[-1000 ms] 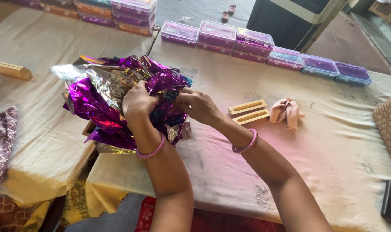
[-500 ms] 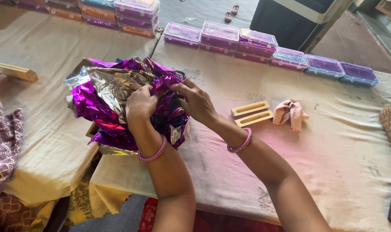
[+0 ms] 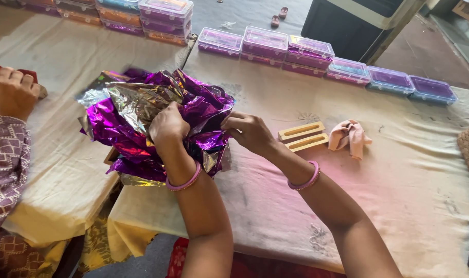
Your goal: The person wipes a wooden block with a cloth, wraps it in foil, and then wraps it in purple cellophane.
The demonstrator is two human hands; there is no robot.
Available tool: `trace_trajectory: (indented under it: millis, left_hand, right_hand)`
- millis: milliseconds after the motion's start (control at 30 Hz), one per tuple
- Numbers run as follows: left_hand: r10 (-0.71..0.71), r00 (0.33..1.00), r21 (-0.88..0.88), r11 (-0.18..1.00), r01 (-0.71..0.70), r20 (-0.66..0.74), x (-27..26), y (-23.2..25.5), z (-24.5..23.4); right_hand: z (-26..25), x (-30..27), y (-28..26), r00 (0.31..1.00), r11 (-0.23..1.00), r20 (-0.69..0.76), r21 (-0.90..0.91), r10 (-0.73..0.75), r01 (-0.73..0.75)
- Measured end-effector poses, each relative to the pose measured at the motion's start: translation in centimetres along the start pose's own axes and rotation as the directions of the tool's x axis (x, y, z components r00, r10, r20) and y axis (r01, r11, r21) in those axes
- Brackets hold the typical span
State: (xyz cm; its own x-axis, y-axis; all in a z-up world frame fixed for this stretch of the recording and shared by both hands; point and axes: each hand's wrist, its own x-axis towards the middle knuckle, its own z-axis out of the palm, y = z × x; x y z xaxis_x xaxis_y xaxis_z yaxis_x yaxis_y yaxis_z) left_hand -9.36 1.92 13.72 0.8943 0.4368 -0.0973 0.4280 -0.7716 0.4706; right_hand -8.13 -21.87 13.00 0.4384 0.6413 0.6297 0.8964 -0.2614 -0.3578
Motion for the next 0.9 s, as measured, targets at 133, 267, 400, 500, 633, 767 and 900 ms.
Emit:
trace_trajectory:
  millis: [133,267,400,500,633,767,900]
  left_hand:
    - [-0.015,1.0,0.019,1.0,0.015,-0.002,-0.1,0.1,-0.3]
    - [-0.017,1.0,0.021,1.0,0.017,0.0,0.1,0.1,-0.2]
    - [-0.011,1.0,0.012,1.0,0.012,-0.007,0.0,0.0,-0.1]
    - [0.002,1.0,0.006,1.0,-0.002,-0.018,0.3,-0.3,0.2]
    - [0.015,1.0,0.013,1.0,-0.014,-0.016,-0.2,-0.1,-0.2]
    - [0.045,0.998,0.007,0.999,-0.044,-0.037,0.1,-0.5,0.2]
    - [0.068,0.996,-0.003,0.998,-0.068,-0.061,0.4,-0.6,0.4]
  right_hand:
    - [-0.7,-0.6,-0.1,1.0,1.0,-0.006,0.004,-0.006,0.006]
    - [-1.5,-1.5,0.1,1.0,0.999,-0.012,0.038,-0.004,0.004]
    - [-2.4,-2.4,0.1,1.0,0.999,-0.015,0.048,-0.02,0.021]
    - [-2.8,-3.1,0.4,1.0,0.998,-0.015,0.049,-0.025,0.026]
    - [-2.6,-3.9,0.6,0.999,0.999,-0.032,0.047,-0.015,0.017]
    - [-2.5,-4.6,1.3,0.998,0.999,-0.066,0.042,-0.021,0.024]
    - [-3.1,-5.5,2.1,0.997,0.998,-0.08,0.05,-0.021,0.025]
